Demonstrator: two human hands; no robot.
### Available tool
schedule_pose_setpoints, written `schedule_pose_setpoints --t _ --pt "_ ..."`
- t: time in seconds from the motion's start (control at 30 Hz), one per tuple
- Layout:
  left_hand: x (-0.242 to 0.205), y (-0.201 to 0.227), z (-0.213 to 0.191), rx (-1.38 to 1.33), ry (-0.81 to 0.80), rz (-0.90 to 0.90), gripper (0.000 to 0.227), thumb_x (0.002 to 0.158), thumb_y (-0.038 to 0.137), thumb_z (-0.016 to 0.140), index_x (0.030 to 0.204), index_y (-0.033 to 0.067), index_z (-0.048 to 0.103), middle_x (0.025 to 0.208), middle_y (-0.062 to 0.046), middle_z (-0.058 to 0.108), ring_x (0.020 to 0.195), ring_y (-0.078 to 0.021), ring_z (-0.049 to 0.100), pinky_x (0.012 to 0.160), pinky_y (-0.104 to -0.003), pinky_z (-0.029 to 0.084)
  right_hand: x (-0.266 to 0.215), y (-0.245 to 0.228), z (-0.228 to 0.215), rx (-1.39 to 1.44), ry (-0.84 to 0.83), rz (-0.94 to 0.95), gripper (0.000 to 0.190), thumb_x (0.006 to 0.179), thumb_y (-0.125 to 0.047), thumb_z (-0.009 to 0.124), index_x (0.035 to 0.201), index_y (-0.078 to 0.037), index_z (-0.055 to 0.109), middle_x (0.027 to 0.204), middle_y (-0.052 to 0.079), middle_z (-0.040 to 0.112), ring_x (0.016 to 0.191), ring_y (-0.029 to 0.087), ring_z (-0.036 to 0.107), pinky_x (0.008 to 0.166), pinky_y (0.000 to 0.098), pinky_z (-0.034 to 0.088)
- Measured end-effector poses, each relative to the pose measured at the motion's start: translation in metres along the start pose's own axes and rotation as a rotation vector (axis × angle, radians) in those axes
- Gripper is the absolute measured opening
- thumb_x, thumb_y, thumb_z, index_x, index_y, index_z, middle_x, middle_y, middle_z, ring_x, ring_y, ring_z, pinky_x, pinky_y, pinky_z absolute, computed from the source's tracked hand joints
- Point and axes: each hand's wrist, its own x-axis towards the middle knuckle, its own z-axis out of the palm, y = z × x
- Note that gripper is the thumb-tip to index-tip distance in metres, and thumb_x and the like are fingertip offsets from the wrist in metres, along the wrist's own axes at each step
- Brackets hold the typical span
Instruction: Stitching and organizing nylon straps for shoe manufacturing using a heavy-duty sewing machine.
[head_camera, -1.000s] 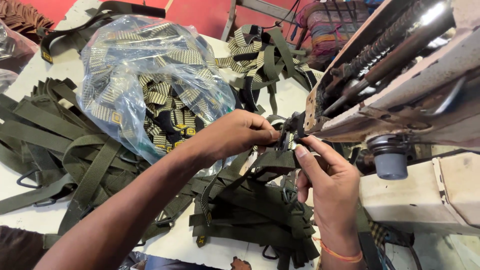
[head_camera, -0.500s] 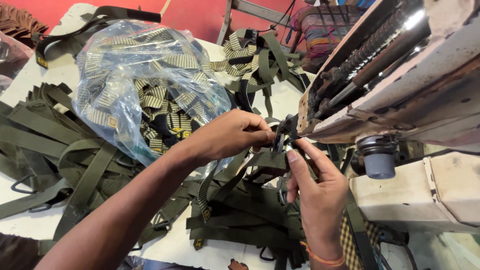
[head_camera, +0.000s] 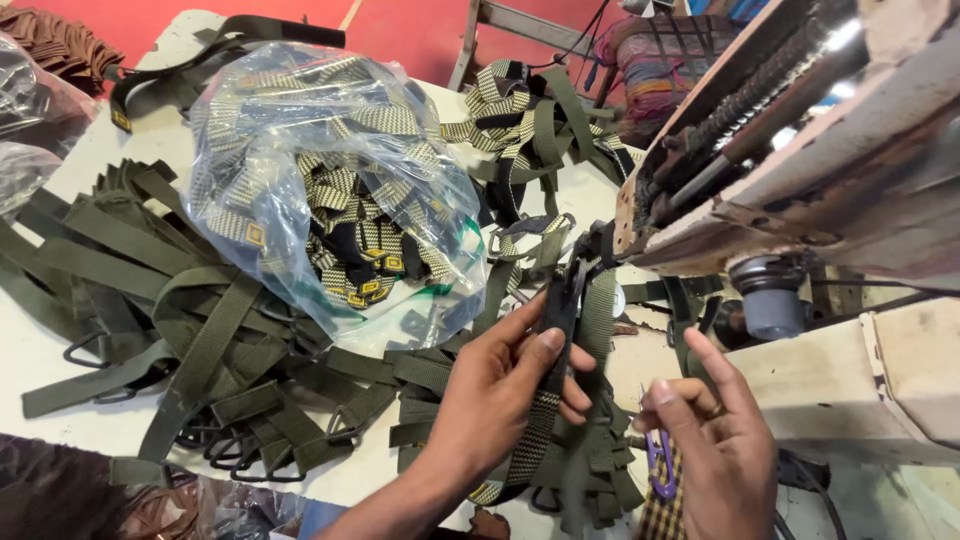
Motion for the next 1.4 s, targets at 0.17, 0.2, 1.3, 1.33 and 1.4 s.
schedule_pose_setpoints --t 0.17,0.2,1.3,1.33,1.4 --pt "0.004 0.001 0.012 0.078 0.009 0.045 0.055 0.103 0.007 0.046 0.157 -0.0014 0.039 0.096 -0.013 0.07 0.067 -0.0161 0.068 0.06 -0.027 0.065 -0.014 0.018 -0.01 -0.357 0.152 0.23 0.053 0.092 -0.013 0.059 0.144 -0.007 0.058 0.092 0.018 0.079 0.078 0.029 0.075 0.07 0.0414 0.065" --pt "0.005 0.002 0.012 0.096 0.021 0.049 0.055 0.103 0.007 0.046 0.157 -0.0014 0.04 0.096 -0.013 0.071 0.067 -0.0158 0.068 0.06 -0.027 0.064 -0.018 0.035 -0.012 -0.396 0.224 0.19 0.047 0.09 -0.01 0.063 0.136 -0.001 0.062 0.1 0.02 0.077 0.088 0.027 0.075 0.08 0.0392 0.063" --pt "0.121 0.075 -0.062 0.815 -0.469 -0.052 0.065 0.095 0.042 0.051 0.152 0.0121 0.049 0.132 -0.003 0.058 0.062 -0.0102 0.057 0.06 -0.026 0.052 -0.036 0.255 -0.068 0.909 -0.638 0.169 0.065 0.102 -0.056 0.051 0.139 -0.003 0.048 0.073 0.006 0.059 0.057 0.026 0.064 0.053 0.0508 0.055" --pt "0.126 0.073 -0.067 0.855 -0.564 0.013 0.057 0.097 0.034 0.051 0.152 0.0179 0.048 0.157 -0.001 0.048 0.066 -0.0106 0.059 0.064 -0.027 0.055 -0.044 0.258 -0.058 0.877 -0.612 0.215 0.06 0.102 -0.054 0.051 0.134 -0.003 0.054 0.07 0.006 0.053 0.053 0.024 0.059 0.052 0.0473 0.053" --pt "0.118 0.088 -0.066 0.878 -0.6 -0.045 0.049 0.098 0.032 0.053 0.144 0.0145 0.057 0.131 -0.003 0.059 0.068 -0.0114 0.064 0.064 -0.027 0.058 -0.052 0.243 -0.035 0.88 -0.677 0.241 0.059 0.101 -0.056 0.05 0.129 -0.004 0.055 0.069 0.006 0.055 0.052 0.021 0.056 0.049 0.0415 0.05"
